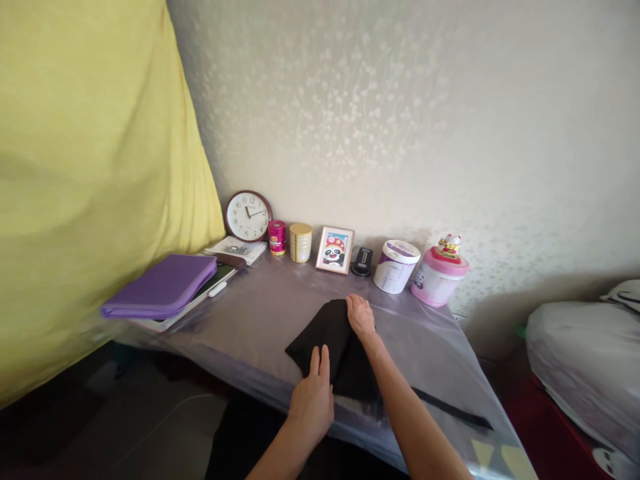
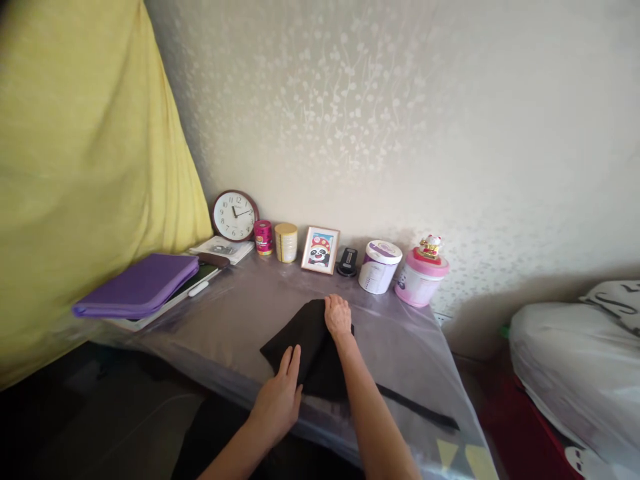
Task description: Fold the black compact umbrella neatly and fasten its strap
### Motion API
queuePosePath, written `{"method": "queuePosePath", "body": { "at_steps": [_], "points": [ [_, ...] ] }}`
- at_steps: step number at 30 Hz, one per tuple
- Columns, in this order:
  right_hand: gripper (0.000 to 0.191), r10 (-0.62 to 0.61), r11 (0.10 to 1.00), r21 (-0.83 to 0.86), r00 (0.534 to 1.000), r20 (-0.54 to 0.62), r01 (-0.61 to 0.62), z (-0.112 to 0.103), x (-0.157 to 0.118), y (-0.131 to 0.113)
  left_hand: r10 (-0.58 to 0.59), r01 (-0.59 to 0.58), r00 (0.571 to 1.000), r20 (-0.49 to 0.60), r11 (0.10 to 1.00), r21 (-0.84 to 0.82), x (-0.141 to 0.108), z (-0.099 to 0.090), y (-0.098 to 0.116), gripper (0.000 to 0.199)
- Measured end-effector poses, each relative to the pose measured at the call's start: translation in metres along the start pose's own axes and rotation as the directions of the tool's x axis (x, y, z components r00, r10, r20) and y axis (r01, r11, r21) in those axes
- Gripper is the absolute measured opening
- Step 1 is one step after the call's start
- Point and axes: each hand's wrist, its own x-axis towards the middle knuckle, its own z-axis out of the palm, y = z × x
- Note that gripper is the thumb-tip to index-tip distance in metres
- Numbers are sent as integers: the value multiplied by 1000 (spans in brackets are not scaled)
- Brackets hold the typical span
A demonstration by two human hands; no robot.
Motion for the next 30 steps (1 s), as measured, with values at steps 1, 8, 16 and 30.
{"method": "queuePosePath", "body": {
  "at_steps": [1,8,16,30],
  "points": [
    [33,28,1000,-5,999,-26,-28,-2,-8,1,8,-8,1000,-1,1000,1,-1,-1,0,68],
    [41,90,993,92,989,-116,-80,-1,-72,-11,67,-67,997,23,998,1,-10,-11,4,73],
    [56,241,965,106,970,8,-241,-5,-103,-46,145,-144,989,-7,971,-189,-52,-1,0,69],
    [55,293,942,172,956,-6,-288,-3,-106,-45,400,606,771,495,-223,-764,-63,29,-32,53]
  ]
}}
